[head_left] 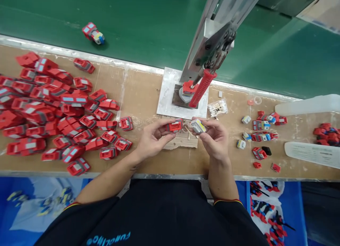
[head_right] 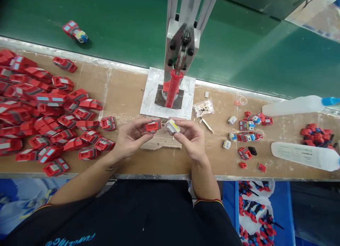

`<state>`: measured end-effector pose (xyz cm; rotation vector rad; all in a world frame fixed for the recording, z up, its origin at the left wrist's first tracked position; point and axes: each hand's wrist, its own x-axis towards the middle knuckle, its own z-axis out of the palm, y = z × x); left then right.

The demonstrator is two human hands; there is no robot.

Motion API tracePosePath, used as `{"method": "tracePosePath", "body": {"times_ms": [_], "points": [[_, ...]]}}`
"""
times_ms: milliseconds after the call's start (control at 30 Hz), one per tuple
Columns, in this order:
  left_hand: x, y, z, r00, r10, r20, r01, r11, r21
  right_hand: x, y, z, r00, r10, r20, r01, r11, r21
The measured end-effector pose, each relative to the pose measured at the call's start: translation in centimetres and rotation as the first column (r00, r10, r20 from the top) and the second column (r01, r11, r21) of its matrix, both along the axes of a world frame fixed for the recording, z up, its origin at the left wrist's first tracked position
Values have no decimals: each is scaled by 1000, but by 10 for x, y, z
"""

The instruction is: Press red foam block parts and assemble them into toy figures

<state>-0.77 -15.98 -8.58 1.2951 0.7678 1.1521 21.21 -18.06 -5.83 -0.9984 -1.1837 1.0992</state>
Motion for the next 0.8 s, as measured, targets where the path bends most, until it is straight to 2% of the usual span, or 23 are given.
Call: {"method": "tracePosePath", "body": {"times_ms": [67, 133, 233, 300, 433, 567, 667, 800], "points": [[0, -1, 1, 1000, -7, -23, 7, 1000, 1, -5, -4, 2, 992, -50, 116, 43, 997, 62], [2, -3, 1, 999, 20, -36, -19, 999, 37, -11, -5, 2, 960, -127, 251, 82, 979, 185], [4, -6, -1, 988, 129, -82, -113, 979, 170, -20, -5, -1, 881, -260, 395, 110, 925, 365], [6, -6, -2, 964, 222, -148, -173, 943, 286, -26, -5, -3, 831, -333, 445, 124, 892, 435], [9, -8, -1, 880, 396, -263, -217, 828, 517, -36, -8, -4, 743, -421, 521, 116, 847, 519], [11, -12, 6, 794, 504, -340, -169, 720, 673, -41, -9, -4, 706, -472, 527, 121, 814, 568], [9, -14, 11, 782, 500, -372, -135, 718, 683, -41, -7, -4, 707, -481, 519, 115, 802, 587], [6, -15, 17, 829, 447, -336, -119, 727, 676, -37, -6, -2, 737, -445, 509, 86, 809, 582]]}}
